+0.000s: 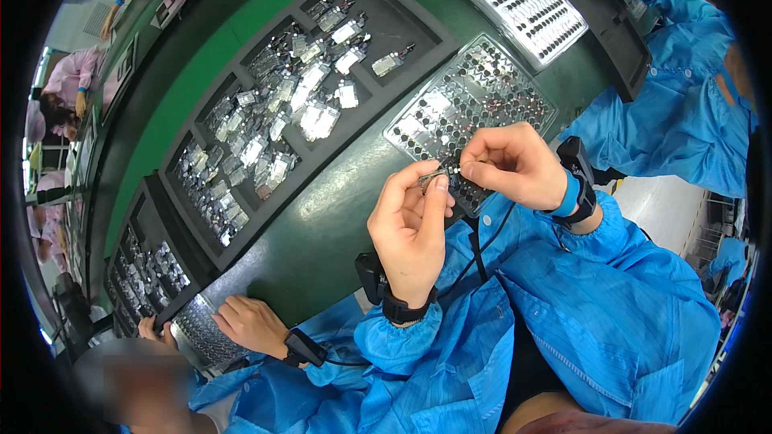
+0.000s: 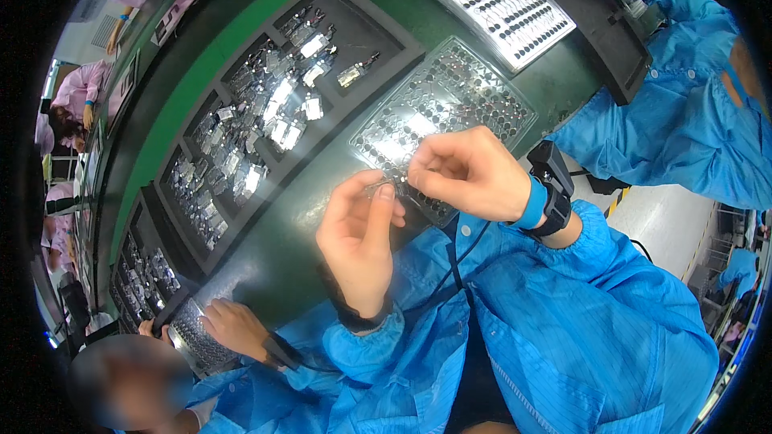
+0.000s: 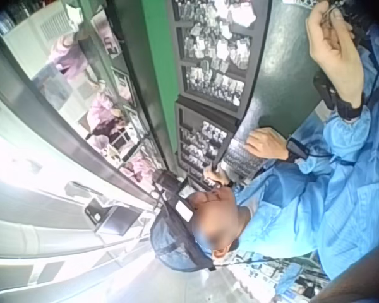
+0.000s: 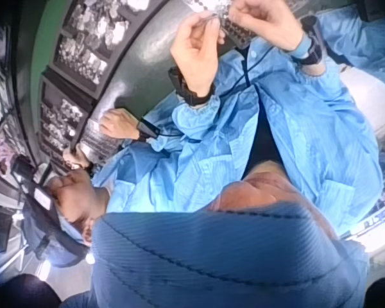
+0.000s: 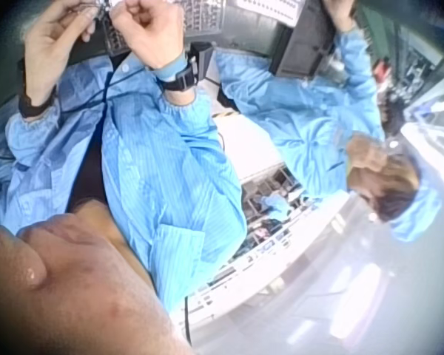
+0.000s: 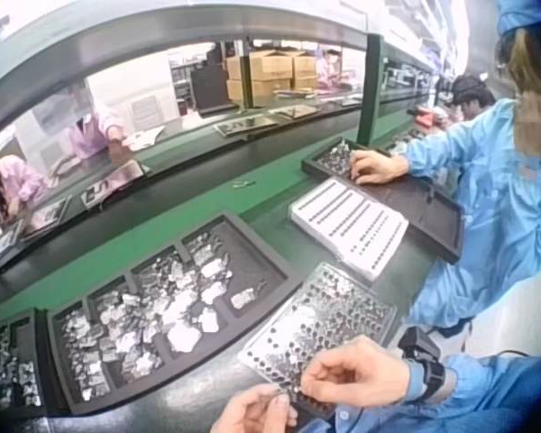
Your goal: Picking up small metal components from a black tray and inserting them into a metal grid fixture on a production line.
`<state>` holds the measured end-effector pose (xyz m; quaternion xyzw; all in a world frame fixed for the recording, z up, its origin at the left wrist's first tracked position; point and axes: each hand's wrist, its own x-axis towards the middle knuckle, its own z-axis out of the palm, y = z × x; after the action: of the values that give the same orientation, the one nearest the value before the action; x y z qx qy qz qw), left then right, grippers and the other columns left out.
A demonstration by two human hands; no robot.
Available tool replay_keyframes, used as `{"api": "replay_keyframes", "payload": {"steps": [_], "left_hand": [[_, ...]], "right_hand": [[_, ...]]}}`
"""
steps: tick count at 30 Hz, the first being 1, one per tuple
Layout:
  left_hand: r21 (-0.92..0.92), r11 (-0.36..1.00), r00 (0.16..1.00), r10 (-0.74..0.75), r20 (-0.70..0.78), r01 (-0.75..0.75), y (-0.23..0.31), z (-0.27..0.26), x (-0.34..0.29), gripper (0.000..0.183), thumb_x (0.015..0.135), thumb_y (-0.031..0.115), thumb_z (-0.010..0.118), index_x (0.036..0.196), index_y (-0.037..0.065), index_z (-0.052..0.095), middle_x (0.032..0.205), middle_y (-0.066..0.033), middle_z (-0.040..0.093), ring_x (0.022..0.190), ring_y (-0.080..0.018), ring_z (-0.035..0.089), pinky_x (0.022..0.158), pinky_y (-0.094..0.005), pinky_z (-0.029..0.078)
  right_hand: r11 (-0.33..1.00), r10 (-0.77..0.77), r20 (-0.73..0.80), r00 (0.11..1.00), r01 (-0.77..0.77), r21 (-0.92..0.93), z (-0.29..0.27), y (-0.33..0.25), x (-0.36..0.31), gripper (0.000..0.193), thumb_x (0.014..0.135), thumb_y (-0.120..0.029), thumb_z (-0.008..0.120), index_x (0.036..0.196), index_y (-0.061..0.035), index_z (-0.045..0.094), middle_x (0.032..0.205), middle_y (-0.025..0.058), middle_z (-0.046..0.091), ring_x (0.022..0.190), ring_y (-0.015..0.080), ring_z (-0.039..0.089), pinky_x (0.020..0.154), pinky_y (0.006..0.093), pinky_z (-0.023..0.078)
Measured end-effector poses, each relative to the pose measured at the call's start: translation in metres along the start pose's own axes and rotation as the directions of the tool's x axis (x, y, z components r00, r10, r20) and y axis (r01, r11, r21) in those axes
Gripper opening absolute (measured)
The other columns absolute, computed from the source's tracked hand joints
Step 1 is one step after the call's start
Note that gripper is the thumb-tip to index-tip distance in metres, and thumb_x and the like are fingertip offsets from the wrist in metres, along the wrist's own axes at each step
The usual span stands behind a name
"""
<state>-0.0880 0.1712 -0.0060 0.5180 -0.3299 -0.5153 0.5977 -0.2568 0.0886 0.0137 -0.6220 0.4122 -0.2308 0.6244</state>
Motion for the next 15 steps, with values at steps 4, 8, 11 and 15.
{"api": "replay_keyframes", "payload": {"steps": [4,8,11,15], "left_hand": [[-0.013,1.0,1.0,0.009,0.005,-0.009,0.0003,-0.0001,0.0007,0.021,0.096,-0.003,0.064,0.117,-0.003,0.062,0.088,-0.0036,0.065,0.075,-0.006,0.06,0.064,-0.0203,0.049],[-0.004,1.0,1.0,-0.011,0.005,0.011,0.0012,-0.0008,0.0014,0.021,0.096,-0.003,0.064,0.117,-0.003,0.062,0.09,-0.0039,0.065,0.075,-0.0058,0.06,0.064,-0.0201,0.049],[0.007,1.0,1.0,-0.012,0.008,0.012,-0.0013,-0.0014,0.0017,0.021,0.096,-0.003,0.064,0.117,-0.003,0.062,0.09,-0.0038,0.065,0.075,-0.0057,0.06,0.064,-0.0198,0.049],[0.023,1.0,1.0,-0.007,0.002,0.007,-0.0018,-0.0004,0.0008,0.02,0.096,-0.003,0.064,0.116,-0.003,0.063,0.09,-0.003,0.064,0.075,-0.0056,0.06,0.064,-0.0196,0.049]], "right_hand": [[0.999,-0.018,-0.004,1.0,0.018,-0.035,0.0003,-0.0003,0.0008,0.01,0.092,-0.008,0.067,0.094,0.002,0.069,0.078,0.0038,0.069,0.069,0.0041,0.06,0.061,0.0223,0.049],[0.997,-0.027,0.003,1.0,0.027,-0.066,-0.0003,-0.0032,0.0015,0.01,0.092,-0.007,0.067,0.095,0.0022,0.069,0.077,0.0042,0.069,0.069,0.0042,0.06,0.061,0.0225,0.049],[0.997,-0.025,0.009,1.0,0.026,-0.076,-0.0007,-0.0022,0.0012,0.01,0.092,-0.007,0.066,0.095,0.0022,0.068,0.077,0.0046,0.069,0.069,0.0044,0.06,0.06,0.023,0.049],[0.995,-0.041,0.012,0.999,0.042,-0.095,-0.0007,-0.0026,0.0002,0.01,0.092,-0.008,0.067,0.094,0.0021,0.068,0.075,0.0048,0.069,0.067,0.0048,0.06,0.06,0.0233,0.048]]}}
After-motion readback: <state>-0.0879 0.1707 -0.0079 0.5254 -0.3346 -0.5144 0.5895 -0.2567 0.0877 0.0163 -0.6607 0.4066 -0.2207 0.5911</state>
